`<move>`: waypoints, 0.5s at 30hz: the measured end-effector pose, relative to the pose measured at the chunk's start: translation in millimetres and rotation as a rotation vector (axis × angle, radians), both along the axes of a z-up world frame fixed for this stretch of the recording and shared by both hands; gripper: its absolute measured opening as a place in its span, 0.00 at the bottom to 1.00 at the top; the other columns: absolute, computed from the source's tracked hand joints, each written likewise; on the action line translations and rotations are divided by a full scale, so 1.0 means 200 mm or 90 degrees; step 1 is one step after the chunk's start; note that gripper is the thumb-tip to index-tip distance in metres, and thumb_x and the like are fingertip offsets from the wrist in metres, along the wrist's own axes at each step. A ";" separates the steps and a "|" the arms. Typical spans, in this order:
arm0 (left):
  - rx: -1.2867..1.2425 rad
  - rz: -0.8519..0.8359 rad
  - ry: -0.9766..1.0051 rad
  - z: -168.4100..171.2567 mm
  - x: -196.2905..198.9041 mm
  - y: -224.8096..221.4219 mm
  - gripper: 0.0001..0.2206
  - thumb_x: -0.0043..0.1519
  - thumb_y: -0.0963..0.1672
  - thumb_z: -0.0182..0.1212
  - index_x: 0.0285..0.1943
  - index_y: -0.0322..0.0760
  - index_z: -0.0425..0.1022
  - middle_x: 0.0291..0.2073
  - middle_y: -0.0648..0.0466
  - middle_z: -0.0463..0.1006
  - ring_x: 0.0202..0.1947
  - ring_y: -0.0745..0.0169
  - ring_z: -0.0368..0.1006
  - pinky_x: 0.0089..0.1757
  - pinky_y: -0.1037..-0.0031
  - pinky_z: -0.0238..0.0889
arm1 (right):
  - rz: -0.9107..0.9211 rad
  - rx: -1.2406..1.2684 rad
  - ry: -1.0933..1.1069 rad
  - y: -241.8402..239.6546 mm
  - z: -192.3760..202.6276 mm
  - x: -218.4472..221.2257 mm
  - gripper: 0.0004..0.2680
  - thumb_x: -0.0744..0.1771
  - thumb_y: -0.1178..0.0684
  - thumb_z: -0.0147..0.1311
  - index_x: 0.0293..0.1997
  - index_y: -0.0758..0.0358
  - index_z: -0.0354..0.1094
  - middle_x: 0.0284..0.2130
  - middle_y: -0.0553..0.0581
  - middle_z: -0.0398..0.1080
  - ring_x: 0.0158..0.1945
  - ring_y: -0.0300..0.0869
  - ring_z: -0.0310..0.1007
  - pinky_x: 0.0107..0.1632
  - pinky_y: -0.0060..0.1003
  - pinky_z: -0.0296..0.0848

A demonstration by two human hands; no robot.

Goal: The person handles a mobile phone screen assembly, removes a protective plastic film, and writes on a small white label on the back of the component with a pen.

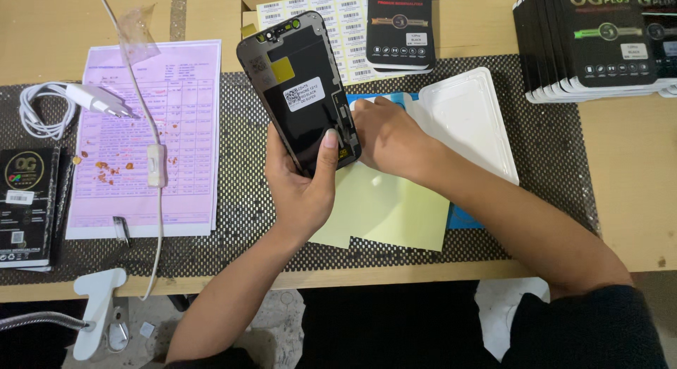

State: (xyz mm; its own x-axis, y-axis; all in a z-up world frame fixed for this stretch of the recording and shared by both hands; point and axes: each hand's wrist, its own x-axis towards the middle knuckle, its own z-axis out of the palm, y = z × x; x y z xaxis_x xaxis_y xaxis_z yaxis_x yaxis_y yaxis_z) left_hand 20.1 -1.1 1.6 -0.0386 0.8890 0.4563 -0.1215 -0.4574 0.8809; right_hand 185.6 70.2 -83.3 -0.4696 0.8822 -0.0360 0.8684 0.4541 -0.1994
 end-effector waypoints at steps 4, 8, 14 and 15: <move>0.006 0.001 -0.005 -0.01 0.00 0.01 0.09 0.67 0.37 0.58 0.54 0.35 0.67 0.36 0.55 0.75 0.39 0.74 0.72 0.42 0.76 0.72 | 0.013 -0.005 -0.010 -0.02 0.07 -0.01 0.06 0.65 0.50 0.52 0.27 0.55 0.69 0.24 0.53 0.65 0.28 0.46 0.68 0.43 0.38 0.68; 0.002 -0.001 -0.019 -0.03 0.01 0.01 0.09 0.67 0.37 0.59 0.54 0.35 0.67 0.37 0.55 0.75 0.40 0.74 0.73 0.42 0.77 0.72 | -0.004 -0.011 -0.018 -0.02 0.06 -0.01 0.07 0.66 0.50 0.50 0.26 0.52 0.68 0.24 0.49 0.64 0.28 0.43 0.67 0.43 0.39 0.66; 0.002 -0.001 -0.002 -0.03 0.00 0.01 0.09 0.67 0.37 0.59 0.53 0.36 0.67 0.36 0.55 0.75 0.39 0.75 0.72 0.40 0.77 0.71 | -0.041 -0.060 0.019 -0.03 0.14 -0.04 0.06 0.66 0.52 0.52 0.29 0.57 0.72 0.25 0.56 0.67 0.31 0.49 0.68 0.43 0.40 0.66; 0.004 -0.001 -0.003 -0.03 0.00 0.01 0.09 0.67 0.37 0.59 0.53 0.36 0.67 0.36 0.55 0.75 0.39 0.75 0.72 0.40 0.77 0.71 | -0.041 -0.059 0.018 -0.03 0.14 -0.04 0.06 0.66 0.52 0.52 0.29 0.57 0.72 0.25 0.56 0.67 0.31 0.49 0.68 0.43 0.40 0.66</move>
